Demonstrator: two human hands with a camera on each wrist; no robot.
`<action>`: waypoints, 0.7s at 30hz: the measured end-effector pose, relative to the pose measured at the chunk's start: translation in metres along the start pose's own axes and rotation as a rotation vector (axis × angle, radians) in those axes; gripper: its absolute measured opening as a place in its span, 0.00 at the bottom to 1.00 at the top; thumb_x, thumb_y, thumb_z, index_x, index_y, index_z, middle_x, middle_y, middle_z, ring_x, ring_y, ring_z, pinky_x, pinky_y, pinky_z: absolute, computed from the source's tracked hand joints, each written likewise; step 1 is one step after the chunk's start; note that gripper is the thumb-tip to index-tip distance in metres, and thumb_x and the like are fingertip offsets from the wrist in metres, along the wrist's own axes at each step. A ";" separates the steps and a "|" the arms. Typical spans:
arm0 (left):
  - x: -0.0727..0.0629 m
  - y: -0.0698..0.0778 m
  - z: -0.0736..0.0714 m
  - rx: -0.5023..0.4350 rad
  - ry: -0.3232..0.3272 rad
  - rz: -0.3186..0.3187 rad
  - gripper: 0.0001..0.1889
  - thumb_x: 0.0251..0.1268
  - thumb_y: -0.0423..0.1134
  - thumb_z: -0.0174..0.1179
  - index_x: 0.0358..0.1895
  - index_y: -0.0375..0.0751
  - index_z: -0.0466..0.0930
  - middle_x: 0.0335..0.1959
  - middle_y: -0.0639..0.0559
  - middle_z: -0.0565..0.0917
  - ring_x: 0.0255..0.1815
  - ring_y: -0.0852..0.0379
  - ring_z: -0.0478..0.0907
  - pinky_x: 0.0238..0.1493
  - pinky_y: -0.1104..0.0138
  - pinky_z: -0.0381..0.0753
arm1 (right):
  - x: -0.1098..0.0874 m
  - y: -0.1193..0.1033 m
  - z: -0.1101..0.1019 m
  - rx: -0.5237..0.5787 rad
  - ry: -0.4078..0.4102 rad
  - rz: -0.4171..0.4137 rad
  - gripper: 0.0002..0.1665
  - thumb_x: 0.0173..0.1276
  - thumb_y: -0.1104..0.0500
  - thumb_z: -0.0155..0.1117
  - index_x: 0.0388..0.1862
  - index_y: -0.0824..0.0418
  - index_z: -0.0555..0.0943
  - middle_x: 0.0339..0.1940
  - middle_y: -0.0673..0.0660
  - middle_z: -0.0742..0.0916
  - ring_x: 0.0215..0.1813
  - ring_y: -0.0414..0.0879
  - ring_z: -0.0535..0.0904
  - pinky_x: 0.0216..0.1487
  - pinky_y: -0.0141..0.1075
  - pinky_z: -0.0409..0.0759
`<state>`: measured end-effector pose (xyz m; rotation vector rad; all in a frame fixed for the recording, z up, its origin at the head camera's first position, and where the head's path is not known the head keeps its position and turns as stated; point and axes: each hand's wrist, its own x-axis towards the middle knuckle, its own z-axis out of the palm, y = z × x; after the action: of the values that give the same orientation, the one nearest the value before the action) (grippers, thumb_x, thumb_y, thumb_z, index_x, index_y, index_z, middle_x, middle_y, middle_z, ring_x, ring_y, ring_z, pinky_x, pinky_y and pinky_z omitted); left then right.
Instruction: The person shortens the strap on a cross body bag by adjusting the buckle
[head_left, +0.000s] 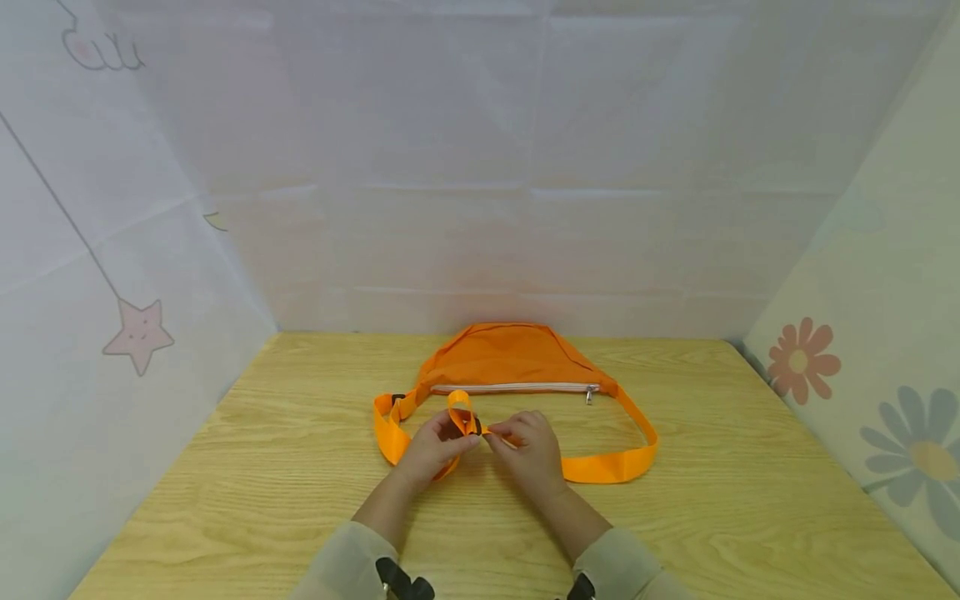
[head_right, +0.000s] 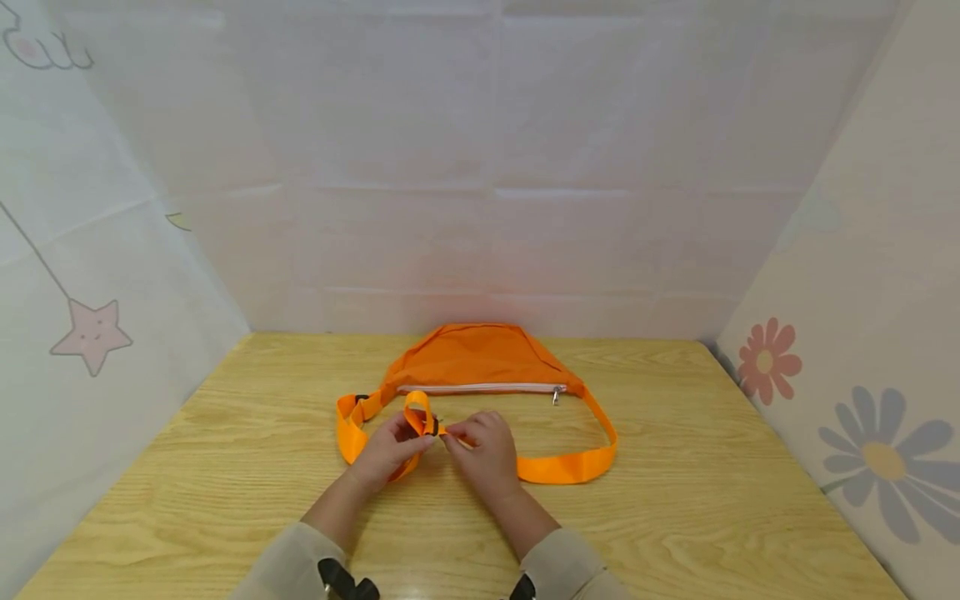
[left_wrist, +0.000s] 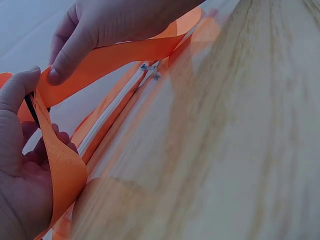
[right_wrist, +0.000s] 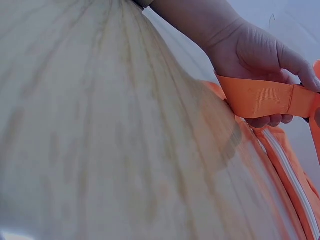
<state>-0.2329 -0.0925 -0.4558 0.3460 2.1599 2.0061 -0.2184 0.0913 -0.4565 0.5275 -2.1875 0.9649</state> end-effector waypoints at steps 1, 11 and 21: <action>0.000 0.000 0.000 0.012 0.001 0.007 0.22 0.63 0.38 0.66 0.57 0.32 0.74 0.50 0.42 0.80 0.45 0.58 0.74 0.50 0.68 0.75 | 0.000 0.000 0.000 0.000 0.000 -0.003 0.08 0.48 0.63 0.81 0.28 0.57 0.90 0.25 0.49 0.85 0.33 0.41 0.74 0.34 0.31 0.73; 0.000 0.001 0.001 0.036 0.042 0.052 0.20 0.61 0.35 0.67 0.55 0.32 0.77 0.44 0.47 0.81 0.43 0.57 0.74 0.46 0.68 0.76 | -0.001 0.006 -0.006 -0.046 -0.030 -0.001 0.08 0.49 0.62 0.80 0.30 0.55 0.89 0.27 0.47 0.86 0.35 0.41 0.76 0.35 0.32 0.75; 0.000 -0.001 -0.003 -0.056 0.029 0.068 0.24 0.62 0.31 0.65 0.61 0.28 0.73 0.43 0.57 0.80 0.46 0.59 0.73 0.48 0.71 0.76 | -0.002 0.018 -0.016 -0.067 -0.017 0.000 0.07 0.50 0.60 0.80 0.29 0.54 0.90 0.26 0.46 0.85 0.35 0.41 0.76 0.36 0.34 0.75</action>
<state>-0.2337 -0.0951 -0.4564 0.3898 2.1315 2.1167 -0.2209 0.1154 -0.4588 0.5058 -2.2266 0.8865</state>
